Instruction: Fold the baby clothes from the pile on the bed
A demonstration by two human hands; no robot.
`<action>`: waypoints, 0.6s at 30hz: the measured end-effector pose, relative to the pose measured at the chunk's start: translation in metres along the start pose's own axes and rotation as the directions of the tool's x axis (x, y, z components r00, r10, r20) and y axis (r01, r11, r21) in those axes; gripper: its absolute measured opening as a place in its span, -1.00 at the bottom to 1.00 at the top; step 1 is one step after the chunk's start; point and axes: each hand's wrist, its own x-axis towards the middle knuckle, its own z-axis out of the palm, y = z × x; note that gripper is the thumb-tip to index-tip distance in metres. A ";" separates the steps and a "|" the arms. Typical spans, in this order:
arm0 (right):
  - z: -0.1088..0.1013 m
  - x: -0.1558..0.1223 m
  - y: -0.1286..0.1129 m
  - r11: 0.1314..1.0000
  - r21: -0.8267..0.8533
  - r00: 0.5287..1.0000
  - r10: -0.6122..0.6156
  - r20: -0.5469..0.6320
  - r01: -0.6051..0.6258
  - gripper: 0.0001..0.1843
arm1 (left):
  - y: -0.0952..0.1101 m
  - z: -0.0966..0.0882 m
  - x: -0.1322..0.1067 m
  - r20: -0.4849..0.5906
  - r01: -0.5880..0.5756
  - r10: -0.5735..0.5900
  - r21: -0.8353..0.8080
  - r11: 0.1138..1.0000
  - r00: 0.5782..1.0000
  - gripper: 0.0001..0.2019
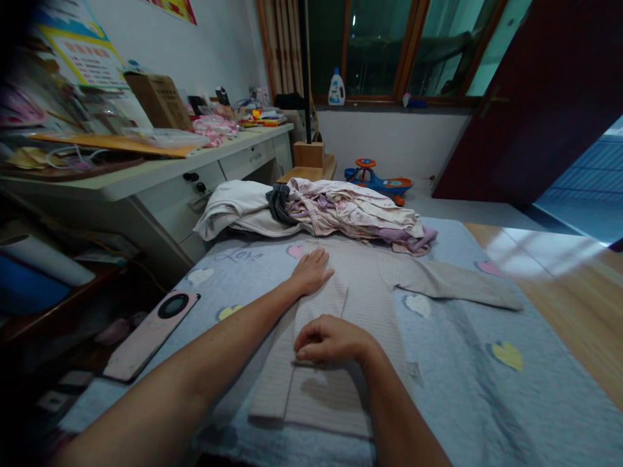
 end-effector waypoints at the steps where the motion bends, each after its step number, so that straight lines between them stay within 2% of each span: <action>1: -0.004 -0.004 -0.003 1.000 0.002 1.000 0.000 -0.013 0.000 -0.62 | 0.000 0.002 -0.001 -0.004 0.005 -0.005 0.001 1.000 1.000 -0.39; 3: -0.015 -0.014 -0.011 0.998 -0.070 0.993 -0.008 -0.114 0.000 -0.71 | 0.000 0.004 -0.001 -0.015 0.011 -0.011 0.004 1.000 1.000 -0.38; 5: -0.029 -0.025 -0.018 0.967 -0.247 0.954 -0.018 -0.300 -0.059 -0.84 | 0.000 0.004 -0.001 -0.022 0.014 -0.013 0.005 1.000 1.000 -0.36; 7: -0.045 -0.031 -0.019 0.861 -0.448 0.863 -0.021 -0.505 -0.241 -0.84 | 0.000 0.003 -0.001 -0.019 0.019 -0.018 0.006 1.000 1.000 -0.37; 8: -0.052 -0.032 -0.016 0.779 -0.514 0.799 -0.027 -0.601 -0.360 -0.79 | 0.000 0.003 -0.001 -0.019 0.019 -0.019 0.006 1.000 1.000 -0.38; 10: -0.063 -0.028 -0.005 0.632 -0.531 0.664 -0.033 -0.747 -0.565 -0.67 | 0.001 0.002 -0.002 -0.021 0.017 -0.017 0.000 1.000 1.000 -0.39; 11: -0.067 -0.024 0.003 0.590 -0.531 0.633 -0.043 -0.773 -0.608 -0.62 | 0.001 0.002 -0.002 -0.022 0.015 -0.015 -0.004 1.000 1.000 -0.39; 13: -0.070 -0.016 0.018 0.548 -0.550 0.614 -0.082 -0.785 -0.630 -0.61 | 0.000 0.002 -0.002 -0.020 0.013 -0.013 -0.009 1.000 1.000 -0.39; 18: -0.066 -0.003 0.041 0.571 -0.555 0.548 -0.208 -0.810 -0.604 -0.68 | -0.002 0.004 -0.002 -0.020 0.001 -0.001 0.003 1.000 1.000 -0.39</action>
